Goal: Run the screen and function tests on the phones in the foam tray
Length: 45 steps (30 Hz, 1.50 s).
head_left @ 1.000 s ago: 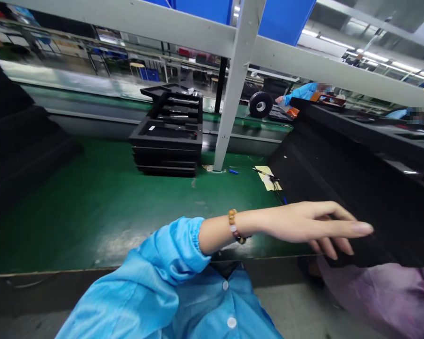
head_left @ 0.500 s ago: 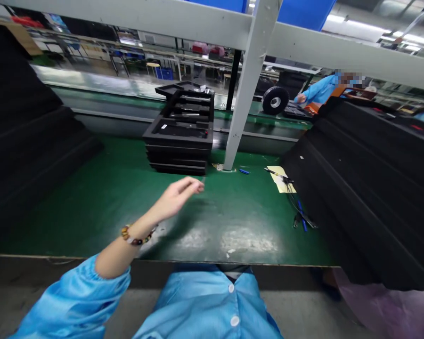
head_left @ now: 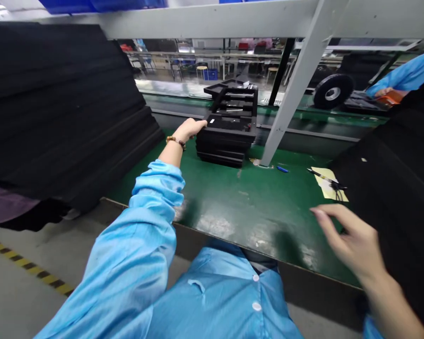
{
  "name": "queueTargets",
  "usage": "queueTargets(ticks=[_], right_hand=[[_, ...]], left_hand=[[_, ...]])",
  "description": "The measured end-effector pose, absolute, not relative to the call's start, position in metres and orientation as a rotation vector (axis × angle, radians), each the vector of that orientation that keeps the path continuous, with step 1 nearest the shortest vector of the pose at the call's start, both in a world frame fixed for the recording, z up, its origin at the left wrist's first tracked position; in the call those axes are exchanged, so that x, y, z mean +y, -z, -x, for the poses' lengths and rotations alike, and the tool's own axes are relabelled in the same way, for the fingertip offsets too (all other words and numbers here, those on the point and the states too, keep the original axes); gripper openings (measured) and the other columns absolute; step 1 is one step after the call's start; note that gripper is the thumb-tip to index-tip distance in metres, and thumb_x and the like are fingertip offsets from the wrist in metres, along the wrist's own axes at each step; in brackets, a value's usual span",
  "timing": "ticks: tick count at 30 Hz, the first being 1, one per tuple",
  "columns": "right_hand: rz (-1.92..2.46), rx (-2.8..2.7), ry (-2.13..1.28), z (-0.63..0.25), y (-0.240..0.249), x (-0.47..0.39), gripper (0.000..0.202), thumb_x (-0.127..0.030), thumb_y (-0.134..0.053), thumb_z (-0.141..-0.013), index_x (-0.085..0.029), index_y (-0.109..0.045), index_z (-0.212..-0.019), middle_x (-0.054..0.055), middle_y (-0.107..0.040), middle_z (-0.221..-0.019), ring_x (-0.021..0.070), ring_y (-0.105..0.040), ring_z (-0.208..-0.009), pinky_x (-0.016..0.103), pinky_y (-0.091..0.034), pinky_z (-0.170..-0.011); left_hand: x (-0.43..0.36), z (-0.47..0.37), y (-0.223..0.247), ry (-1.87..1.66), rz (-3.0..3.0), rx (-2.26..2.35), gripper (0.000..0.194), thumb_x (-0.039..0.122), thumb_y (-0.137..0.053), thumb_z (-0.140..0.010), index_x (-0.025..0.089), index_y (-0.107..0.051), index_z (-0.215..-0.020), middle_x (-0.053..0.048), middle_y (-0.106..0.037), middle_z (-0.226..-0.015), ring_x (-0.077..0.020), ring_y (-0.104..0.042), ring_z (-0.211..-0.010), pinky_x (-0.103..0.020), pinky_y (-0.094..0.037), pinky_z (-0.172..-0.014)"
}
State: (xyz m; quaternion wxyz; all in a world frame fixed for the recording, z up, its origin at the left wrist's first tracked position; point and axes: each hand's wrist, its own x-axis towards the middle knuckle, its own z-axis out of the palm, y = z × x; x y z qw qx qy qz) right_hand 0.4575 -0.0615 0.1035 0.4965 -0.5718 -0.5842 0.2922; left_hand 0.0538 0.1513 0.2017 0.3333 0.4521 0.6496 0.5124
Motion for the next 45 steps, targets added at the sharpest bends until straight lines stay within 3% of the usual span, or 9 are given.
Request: queueTargets(ticks=[2, 8, 13, 17, 22, 27, 33, 39, 45], right_hand=[[1.321, -1.379, -0.946, -0.423, -0.090, -0.045, 0.039, -0.063, -0.093, -0.080, -0.028, -0.084, -0.094, 0.008, -0.081, -0.101, 0.0281, -0.078, -0.095, 0.048, -0.068, -0.094], [1.030, -0.996, -1.317, -0.322, -0.073, 0.007, 0.070, -0.083, -0.075, -0.087, -0.034, -0.062, -0.135, 0.005, -0.081, -0.119, 0.0228, -0.082, -0.102, 0.046, -0.071, -0.092], [1.080, -0.721, -1.262, -0.346, -0.073, -0.006, 0.056, -0.054, -0.093, -0.076, -0.031, -0.067, -0.119, -0.004, -0.077, -0.097, 0.0121, -0.070, -0.070, 0.024, -0.062, -0.062], [1.310, -0.607, -1.228, -0.431, -0.049, -0.047, 0.044, -0.049, -0.093, -0.062, -0.030, -0.079, -0.099, 0.001, -0.077, -0.081, 0.0268, -0.076, -0.068, 0.044, -0.069, -0.062], [1.759, -0.602, -1.063, -0.523, -0.015, -0.086, 0.030, -0.067, -0.087, -0.062, -0.048, -0.086, -0.084, 0.012, -0.084, -0.096, 0.0472, -0.082, -0.087, 0.060, -0.066, -0.058], [1.851, -0.960, -0.999, -0.539, -0.008, -0.075, 0.037, -0.074, -0.081, -0.077, -0.060, -0.085, -0.111, -0.003, -0.082, -0.129, 0.0453, -0.073, -0.134, 0.063, -0.068, -0.099], [1.964, -1.624, -0.365, -0.521, 0.006, -0.059, 0.078, -0.078, -0.055, -0.098, -0.034, -0.063, -0.163, 0.015, -0.063, -0.161, 0.0500, -0.056, -0.153, 0.075, -0.043, -0.127], [1.936, -2.025, 0.021, -0.469, -0.017, -0.095, 0.082, -0.064, -0.055, -0.105, -0.018, -0.048, -0.172, 0.026, -0.040, -0.178, 0.0544, -0.028, -0.171, 0.080, -0.030, -0.134], [1.914, -2.155, -0.085, -0.433, -0.025, -0.102, 0.080, -0.051, -0.046, -0.111, 0.002, -0.040, -0.172, 0.039, -0.040, -0.173, 0.0576, -0.035, -0.166, 0.075, -0.039, -0.132]], left_hand=[[0.139, -0.060, -0.202, -1.301, -1.170, 1.670, 0.046, 0.043, -0.071, -0.110, 0.014, -0.066, -0.145, -0.012, -0.070, -0.145, -0.0299, -0.071, -0.122, -0.054, -0.063, -0.109], [0.025, -0.125, -0.128, -1.280, -1.152, 1.576, 0.033, 0.034, -0.085, -0.090, 0.021, -0.055, -0.088, 0.001, -0.058, -0.085, -0.0169, -0.060, -0.084, -0.030, -0.053, -0.082], [-0.051, -0.150, -0.058, -1.546, -0.919, 1.090, 0.049, 0.059, -0.084, -0.088, 0.027, -0.051, -0.107, -0.002, -0.063, -0.104, -0.0185, -0.065, -0.098, -0.030, -0.056, -0.090], [-0.020, -0.072, -0.052, -1.802, -0.471, 0.883, 0.052, 0.075, -0.065, -0.095, 0.029, -0.056, -0.117, -0.008, -0.072, -0.130, -0.0236, -0.074, -0.117, -0.038, -0.061, -0.101], [-0.005, 0.017, -0.048, -1.613, -0.555, 1.085, 0.080, 0.091, -0.059, -0.090, 0.026, -0.067, -0.135, -0.011, -0.081, -0.120, -0.0289, -0.079, -0.111, -0.039, -0.065, -0.090], [-0.031, 0.016, -0.036, -1.104, -0.834, 1.553, 0.076, 0.049, -0.099, -0.072, 0.021, -0.070, -0.136, -0.007, -0.082, -0.099, -0.0278, -0.080, -0.090, -0.031, -0.062, -0.077], [-0.039, -0.011, -0.042, -1.029, -1.743, 1.976, 0.048, 0.047, -0.084, -0.092, 0.023, -0.076, -0.132, -0.016, -0.073, -0.146, -0.0399, -0.062, -0.145, -0.055, -0.045, -0.128], [-0.045, -0.057, -0.039, -0.553, -2.030, 2.108, 0.066, 0.057, -0.070, -0.102, 0.014, -0.068, -0.153, -0.027, -0.067, -0.154, -0.0498, -0.058, -0.142, -0.067, -0.043, -0.124], [-0.033, -0.076, -0.041, -0.368, -2.022, 2.182, 0.066, 0.048, -0.071, -0.103, 0.021, -0.063, -0.163, -0.025, -0.065, -0.157, -0.0496, -0.057, -0.141, -0.068, -0.049, -0.120]])
